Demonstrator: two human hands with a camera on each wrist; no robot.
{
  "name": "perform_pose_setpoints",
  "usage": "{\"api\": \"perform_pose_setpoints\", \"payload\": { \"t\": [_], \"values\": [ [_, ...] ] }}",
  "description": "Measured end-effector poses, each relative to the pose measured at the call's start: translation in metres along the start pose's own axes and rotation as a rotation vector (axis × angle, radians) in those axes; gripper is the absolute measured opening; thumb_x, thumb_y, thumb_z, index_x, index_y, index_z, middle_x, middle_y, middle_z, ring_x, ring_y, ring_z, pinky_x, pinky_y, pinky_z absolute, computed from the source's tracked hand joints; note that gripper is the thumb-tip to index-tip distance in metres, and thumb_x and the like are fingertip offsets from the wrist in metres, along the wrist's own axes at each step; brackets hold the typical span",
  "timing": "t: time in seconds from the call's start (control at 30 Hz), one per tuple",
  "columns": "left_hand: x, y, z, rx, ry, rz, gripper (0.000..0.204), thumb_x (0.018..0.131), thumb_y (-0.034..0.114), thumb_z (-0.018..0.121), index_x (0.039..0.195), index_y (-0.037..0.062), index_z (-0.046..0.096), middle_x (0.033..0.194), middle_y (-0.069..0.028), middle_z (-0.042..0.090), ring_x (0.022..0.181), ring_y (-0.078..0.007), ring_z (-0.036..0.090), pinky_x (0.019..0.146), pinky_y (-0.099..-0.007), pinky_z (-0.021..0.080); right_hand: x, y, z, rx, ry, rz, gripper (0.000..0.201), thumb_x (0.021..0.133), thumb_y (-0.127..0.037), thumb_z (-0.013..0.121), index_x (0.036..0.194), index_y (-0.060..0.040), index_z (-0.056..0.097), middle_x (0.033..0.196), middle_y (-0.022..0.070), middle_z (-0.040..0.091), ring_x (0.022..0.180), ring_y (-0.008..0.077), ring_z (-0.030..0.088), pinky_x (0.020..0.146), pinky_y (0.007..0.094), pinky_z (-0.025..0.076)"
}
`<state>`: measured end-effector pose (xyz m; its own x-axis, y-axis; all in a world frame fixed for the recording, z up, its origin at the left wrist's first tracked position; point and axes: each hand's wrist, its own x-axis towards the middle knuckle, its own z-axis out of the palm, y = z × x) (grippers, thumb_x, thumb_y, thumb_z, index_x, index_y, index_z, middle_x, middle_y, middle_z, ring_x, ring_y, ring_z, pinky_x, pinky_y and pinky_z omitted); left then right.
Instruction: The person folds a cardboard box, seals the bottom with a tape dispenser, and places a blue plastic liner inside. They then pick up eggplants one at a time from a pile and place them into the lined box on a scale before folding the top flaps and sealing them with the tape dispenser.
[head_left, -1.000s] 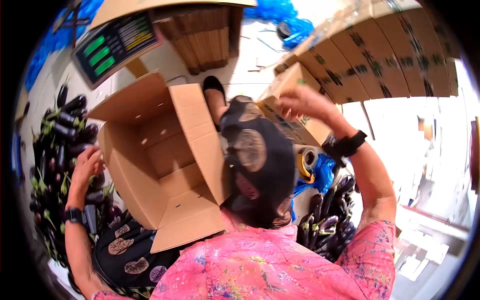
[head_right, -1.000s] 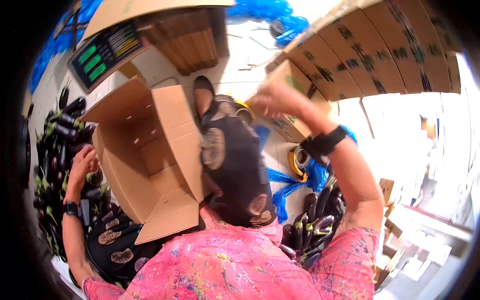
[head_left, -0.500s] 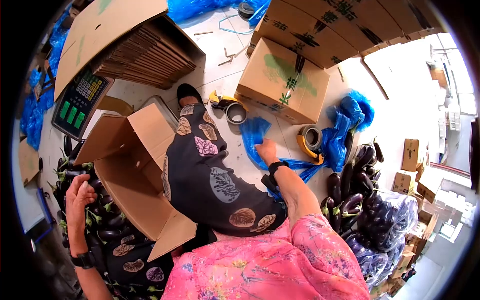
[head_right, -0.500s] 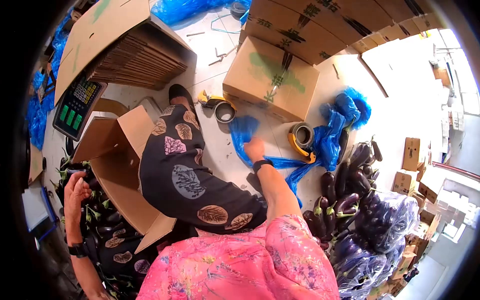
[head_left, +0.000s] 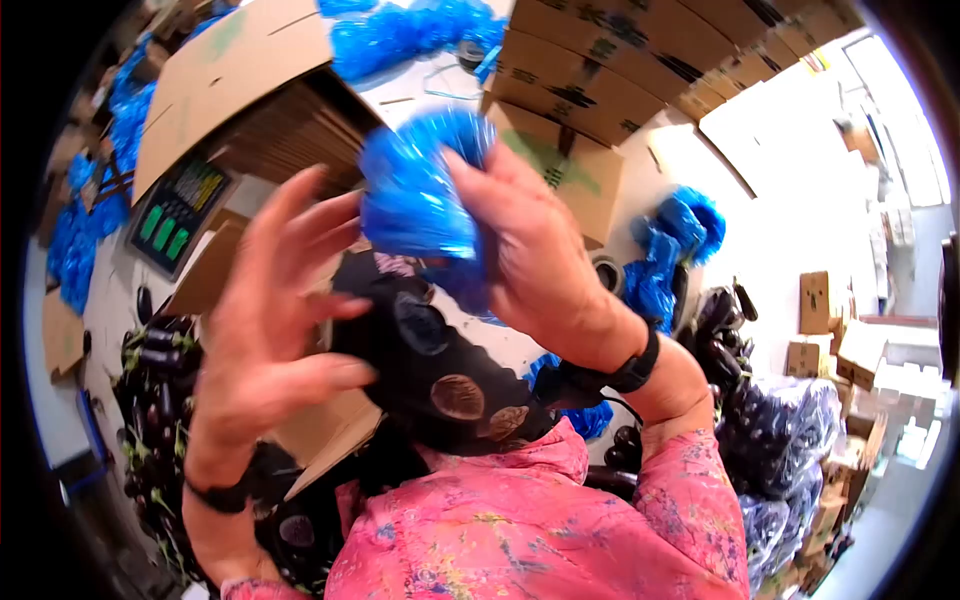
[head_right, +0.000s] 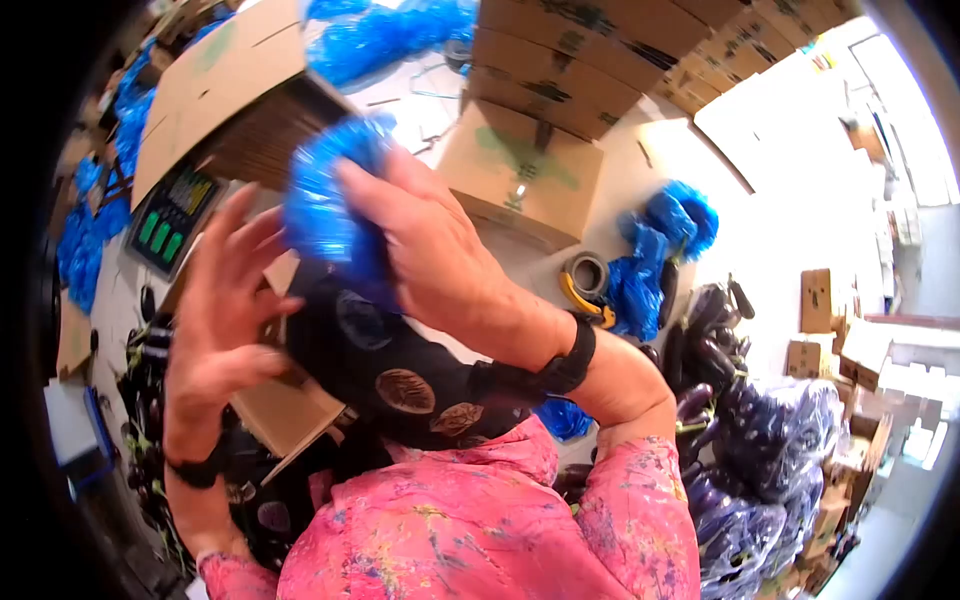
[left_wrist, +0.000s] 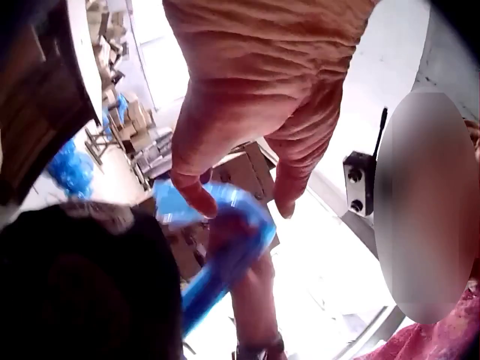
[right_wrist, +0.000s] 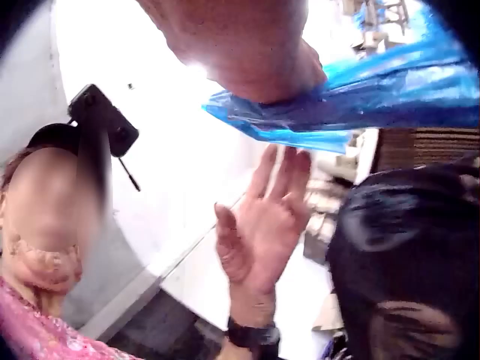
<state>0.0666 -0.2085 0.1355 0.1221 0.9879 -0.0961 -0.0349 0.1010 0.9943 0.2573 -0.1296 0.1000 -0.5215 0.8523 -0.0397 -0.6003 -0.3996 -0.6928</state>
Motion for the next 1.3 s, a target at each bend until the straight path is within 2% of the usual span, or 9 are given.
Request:
{"api": "perform_pose_setpoints", "payload": {
  "t": [0.2,0.37,0.43,0.5,0.53,0.63,0.73,0.93,1.3],
  "values": [
    [-0.015,0.039,-0.005,0.279,-0.208,-0.390,0.028,0.081,0.014,0.080,0.107,0.0041,0.072,0.094,-0.0027,0.070,0.086,-0.0107,0.065,0.078,-0.0262,0.052,0.041,-0.017,0.107,-0.244,-0.278,-0.081,0.026,0.103,-0.022,0.052,0.110,0.0005,0.061,0.091,0.0045,0.066,0.084,0.0111,0.064,0.078,0.0287,0.054],
    [-0.082,0.001,-0.102,0.139,0.005,-0.188,0.018,0.091,0.009,0.069,0.106,0.0006,0.071,0.086,-0.0040,0.072,0.078,-0.0088,0.066,0.070,-0.0233,0.049,0.072,-0.041,0.131,-0.209,-0.281,-0.096,0.027,0.102,-0.018,0.042,0.101,-0.0023,0.064,0.080,0.0051,0.064,0.068,0.0138,0.062,0.063,0.0261,0.051],
    [-0.110,-0.016,-0.145,0.399,0.078,-0.277,0.016,0.089,0.012,0.068,0.102,0.0032,0.073,0.087,-0.0004,0.069,0.080,-0.0074,0.063,0.074,-0.0229,0.049,0.117,-0.044,0.089,-0.224,-0.575,-0.120,0.024,0.104,-0.019,0.051,0.111,0.0000,0.064,0.099,0.0064,0.071,0.090,0.0162,0.069,0.083,0.0297,0.056],
    [-0.134,-0.056,-0.177,0.477,0.080,-0.324,0.017,0.088,0.014,0.067,0.101,0.0029,0.072,0.084,-0.0011,0.068,0.079,-0.0072,0.062,0.074,-0.0238,0.049,0.131,-0.022,0.091,-0.035,-0.350,-0.075,0.024,0.104,-0.017,0.050,0.115,0.0004,0.062,0.106,0.0104,0.071,0.096,0.0209,0.069,0.089,0.0361,0.056],
    [-0.140,-0.073,-0.187,0.612,0.019,-0.385,0.021,0.087,0.018,0.069,0.100,0.0021,0.072,0.082,-0.0069,0.070,0.079,-0.0138,0.065,0.075,-0.0288,0.051,0.128,-0.006,0.101,-0.016,-0.609,-0.038,0.024,0.104,-0.018,0.050,0.118,-0.0008,0.061,0.111,0.0105,0.069,0.102,0.0218,0.067,0.095,0.0417,0.053],
    [-0.136,-0.091,-0.178,0.966,-0.288,-0.526,0.042,0.084,0.026,0.071,0.118,0.0017,0.066,0.102,-0.0210,0.072,0.097,-0.0338,0.068,0.087,-0.0403,0.052,0.121,0.029,0.112,-0.153,-0.470,-0.040,0.021,0.098,-0.014,0.061,0.116,-0.0034,0.063,0.106,0.0063,0.070,0.099,0.0192,0.065,0.092,0.0365,0.049],
    [-0.130,-0.108,-0.182,0.903,-0.107,-0.087,0.061,0.084,0.024,0.072,0.136,-0.0004,0.053,0.122,-0.0192,0.066,0.111,-0.0265,0.063,0.095,-0.0394,0.051,0.099,0.059,0.111,-0.416,-0.520,0.041,0.023,0.097,-0.009,0.061,0.119,-0.0053,0.065,0.109,0.0032,0.069,0.102,0.0153,0.063,0.093,0.0324,0.049],
    [-0.110,-0.045,-0.156,-0.384,0.280,0.041,0.057,0.090,0.027,0.075,0.139,0.0064,0.054,0.130,-0.0097,0.063,0.116,-0.0183,0.061,0.097,-0.0362,0.052,0.071,0.111,0.105,-0.761,-0.693,0.140,0.032,0.100,-0.004,0.054,0.130,-0.0021,0.063,0.116,-0.0012,0.066,0.107,0.0076,0.056,0.097,0.0262,0.046],
    [-0.135,-0.060,-0.132,-0.417,0.695,0.239,0.014,0.094,0.008,0.067,0.107,0.0049,0.068,0.100,-0.0022,0.071,0.088,-0.0099,0.066,0.082,-0.0285,0.056,0.043,0.117,0.078,-0.696,-0.272,-0.010,0.009,0.092,-0.006,0.072,0.093,-0.0044,0.063,0.088,-0.0026,0.065,0.077,0.0030,0.057,0.070,0.0179,0.045]
  ]
}}
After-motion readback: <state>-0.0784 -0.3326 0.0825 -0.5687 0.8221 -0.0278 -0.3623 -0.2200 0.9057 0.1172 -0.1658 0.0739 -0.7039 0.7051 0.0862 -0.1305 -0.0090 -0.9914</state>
